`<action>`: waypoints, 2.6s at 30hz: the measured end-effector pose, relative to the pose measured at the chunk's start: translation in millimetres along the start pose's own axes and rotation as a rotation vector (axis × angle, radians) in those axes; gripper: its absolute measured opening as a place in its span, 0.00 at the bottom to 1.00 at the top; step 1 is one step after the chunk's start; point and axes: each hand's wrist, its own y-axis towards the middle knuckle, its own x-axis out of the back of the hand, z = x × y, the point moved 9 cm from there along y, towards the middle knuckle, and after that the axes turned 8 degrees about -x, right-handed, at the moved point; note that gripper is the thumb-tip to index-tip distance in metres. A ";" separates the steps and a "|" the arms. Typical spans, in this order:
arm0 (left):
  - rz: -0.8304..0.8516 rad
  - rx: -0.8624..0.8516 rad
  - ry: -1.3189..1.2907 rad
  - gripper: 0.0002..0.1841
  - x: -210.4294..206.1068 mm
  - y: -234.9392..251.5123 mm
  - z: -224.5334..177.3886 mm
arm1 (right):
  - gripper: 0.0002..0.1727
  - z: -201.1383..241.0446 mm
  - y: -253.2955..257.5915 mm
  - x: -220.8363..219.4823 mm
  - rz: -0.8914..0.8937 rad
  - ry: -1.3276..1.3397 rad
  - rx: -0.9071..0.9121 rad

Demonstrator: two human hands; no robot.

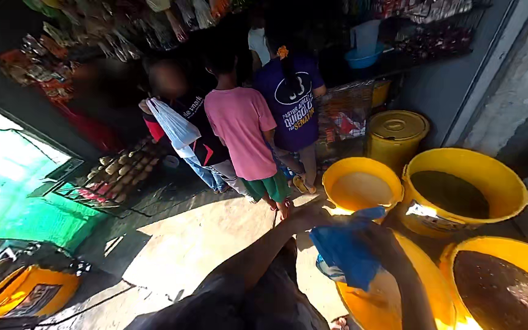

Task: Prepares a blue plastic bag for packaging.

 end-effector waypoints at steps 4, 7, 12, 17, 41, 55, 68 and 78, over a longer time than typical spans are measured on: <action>0.050 -0.022 -0.097 0.15 11.2 -2.1 2.9 | 0.15 22.0 10.2 13.0 0.159 -0.291 -0.052; 0.070 0.001 -0.159 0.12 20.7 -5.1 14.8 | 0.15 29.7 29.8 10.9 0.196 -0.341 -0.050; 0.097 0.106 -0.181 0.11 46.2 -15.3 57.9 | 0.15 18.8 68.5 -30.0 0.356 -0.336 -0.094; -0.001 0.266 -0.216 0.13 84.5 -20.7 112.7 | 0.21 -12.5 121.4 -97.2 0.554 -0.322 -0.199; 0.450 0.384 -0.898 0.05 84.4 132.2 164.7 | 0.10 -24.7 162.3 -118.5 -0.194 0.083 -0.754; -0.362 0.426 -1.171 0.06 156.2 161.7 167.0 | 0.15 -75.0 53.7 -42.5 -0.413 -0.234 -0.892; 0.419 -0.275 0.288 0.14 117.3 168.3 -15.3 | 0.16 13.0 194.7 -11.3 -0.047 -0.454 -0.376; 0.032 -0.108 0.515 0.15 160.1 187.3 -25.7 | 0.14 -69.0 133.0 102.7 -0.329 -0.374 -0.598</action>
